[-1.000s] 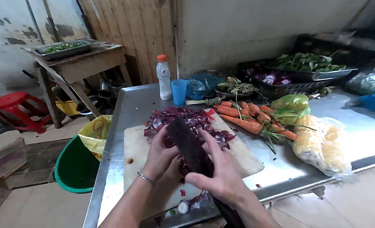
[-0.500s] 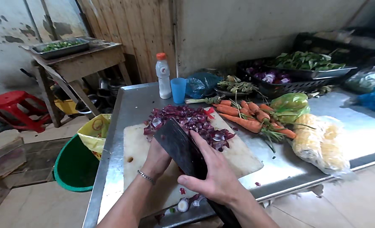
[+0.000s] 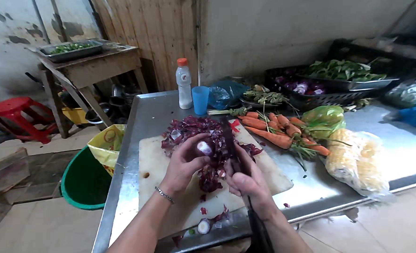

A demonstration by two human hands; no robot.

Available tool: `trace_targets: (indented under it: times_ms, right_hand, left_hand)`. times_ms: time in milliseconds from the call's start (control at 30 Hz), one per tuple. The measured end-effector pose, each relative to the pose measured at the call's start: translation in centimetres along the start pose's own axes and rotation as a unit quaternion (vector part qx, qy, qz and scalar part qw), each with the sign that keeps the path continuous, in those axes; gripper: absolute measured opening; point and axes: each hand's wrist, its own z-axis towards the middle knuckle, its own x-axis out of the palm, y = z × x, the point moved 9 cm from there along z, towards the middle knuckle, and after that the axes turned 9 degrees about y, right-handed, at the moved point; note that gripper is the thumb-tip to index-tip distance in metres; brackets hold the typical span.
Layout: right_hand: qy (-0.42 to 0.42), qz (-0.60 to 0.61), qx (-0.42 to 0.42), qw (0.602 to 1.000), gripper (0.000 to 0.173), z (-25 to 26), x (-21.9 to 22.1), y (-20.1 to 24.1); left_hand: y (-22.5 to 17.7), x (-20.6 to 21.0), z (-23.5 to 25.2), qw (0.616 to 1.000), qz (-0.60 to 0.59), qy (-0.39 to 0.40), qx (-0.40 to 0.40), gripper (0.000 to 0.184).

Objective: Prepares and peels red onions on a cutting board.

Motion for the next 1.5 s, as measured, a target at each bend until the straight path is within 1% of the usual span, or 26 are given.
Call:
trace_targets:
  times_ms: [33, 100, 133, 167, 200, 267, 367, 467, 500, 600, 633, 767, 833, 867, 933, 1000, 1067, 1133, 1167, 1200, 1267, 1300, 1333, 1400, 1433, 1500]
  right_hand:
    - [-0.003, -0.071, -0.005, 0.997, 0.108, -0.2, 0.2, 0.5]
    - [0.01, -0.196, 0.0, 0.981, 0.113, -0.4, 1.0, 0.9]
    - [0.015, -0.237, 0.0, 0.971, 0.114, -0.4, 1.4, 1.0]
    - [0.017, -0.267, -0.004, 0.963, 0.115, -0.4, 1.7, 1.0]
    - [0.022, -0.29, -0.006, 0.957, 0.115, -0.4, 2.0, 1.0]
    - [0.025, -0.32, -0.013, 0.947, 0.114, -0.3, 2.2, 1.0]
    - [0.021, -0.355, -0.03, 0.934, 0.112, -0.3, 2.3, 1.2]
    - [0.02, -0.375, -0.034, 0.926, 0.11, -0.3, 2.3, 1.3]
    - [0.018, -0.381, -0.032, 0.924, 0.109, -0.3, 2.3, 1.3]
    - [0.004, -0.404, -0.024, 0.914, 0.106, -0.3, 2.4, 1.4]
    - [-0.001, -0.41, -0.022, 0.912, 0.106, -0.4, 2.3, 1.4]
    - [-0.013, -0.408, -0.028, 0.912, 0.104, -0.4, 2.3, 1.4]
    - [-0.011, -0.376, -0.034, 0.926, 0.102, -0.4, 2.2, 1.3]
    - [-0.004, -0.338, -0.031, 0.941, 0.101, -0.3, 2.0, 1.1]
    - [0.002, -0.236, -0.016, 0.972, 0.101, -0.1, 1.2, 0.8]
    - [-0.031, -0.14, -0.009, 0.99, 0.099, 0.1, -0.2, 0.7]
    - [-0.045, -0.046, 0.009, 0.998, 0.092, 0.4, -1.8, 0.0]
    - [-0.065, 0.001, 0.023, 0.998, 0.08, 0.5, -3.5, -0.6]
    - [-0.072, 0.009, 0.03, 0.997, 0.077, 0.5, -3.9, -0.7]
    - [-0.072, 0.004, 0.034, 0.997, 0.081, 0.5, -3.9, -0.7]
    - [-0.048, -0.043, 0.029, 0.998, 0.099, 0.3, -2.8, -0.4]
    - [-0.037, -0.082, 0.024, 0.996, 0.108, 0.0, -1.9, -0.1]
    - [-0.023, -0.122, 0.024, 0.992, 0.115, -0.4, -1.0, 0.4]
    - [0.007, -0.151, 0.023, 0.988, 0.122, -0.8, 0.9, 0.8]
    - [0.015, -0.153, 0.026, 0.988, 0.122, -0.8, 1.6, 0.8]
    - [0.021, -0.153, 0.034, 0.987, 0.122, -0.8, 2.3, 0.6]
  left_hand:
    - [-0.3, 0.1, 0.0, 1.0, 0.006, 0.0, 0.008, 0.057]
    - [-0.7, 0.0, -0.3, 0.999, 0.013, -0.026, 0.022, 0.048]
    - [-0.8, -0.1, -0.4, 0.999, 0.01, -0.04, 0.021, 0.04]
    - [-0.6, -0.2, -0.5, 0.999, 0.003, -0.046, 0.014, 0.038]
    - [-0.2, -0.3, -0.5, 0.999, -0.006, -0.04, 0.01, 0.042]
    - [0.2, -0.6, -0.5, 0.999, -0.001, -0.04, 0.002, 0.046]
    - [0.7, -1.0, -0.6, 0.998, 0.009, -0.058, -0.01, 0.041]
    - [0.7, -1.2, -0.7, 0.998, 0.014, -0.067, -0.018, 0.041]
    - [0.7, -1.3, -0.8, 0.997, 0.021, -0.074, -0.022, 0.039]
    - [0.1, -1.2, -1.4, 0.992, 0.02, -0.118, -0.038, 0.021]
    - [0.0, -1.2, -1.4, 0.992, 0.013, -0.121, -0.038, 0.021]
    - [-0.1, -1.0, -1.3, 0.994, 0.006, -0.107, -0.015, 0.022]
    - [-0.2, -0.9, -1.0, 0.996, 0.012, -0.087, -0.005, 0.028]
    - [-0.1, -0.8, -0.7, 0.998, 0.013, -0.065, 0.001, 0.034]
    - [-0.1, -0.6, -0.4, 0.999, 0.023, -0.036, 0.007, 0.033]
    - [0.0, -0.3, -0.3, 1.0, 0.011, -0.004, -0.002, 0.044]
    - [0.3, -0.2, -0.2, 1.0, -0.023, 0.013, -0.011, 0.049]
    - [0.3, 0.3, -0.1, 0.997, -0.064, 0.037, -0.006, 0.051]
    - [0.2, 0.5, -0.1, 0.997, -0.07, 0.044, -0.006, 0.053]
    - [0.2, 0.5, 0.0, 0.997, -0.059, 0.044, -0.011, 0.055]
    - [0.3, 0.4, -0.1, 0.999, -0.001, 0.038, -0.026, 0.062]
    - [0.2, 0.4, 0.0, 0.999, 0.018, 0.031, -0.026, 0.063]
    - [0.1, 0.4, 0.0, 0.999, 0.023, 0.025, -0.018, 0.06]
    - [-0.1, 0.3, -0.3, 1.0, 0.012, 0.01, -0.003, 0.047]
    - [-0.1, 0.3, -0.4, 1.0, 0.009, 0.006, -0.001, 0.044]
    - [-0.2, 0.3, -0.3, 1.0, -0.001, 0.008, 0.003, 0.049]
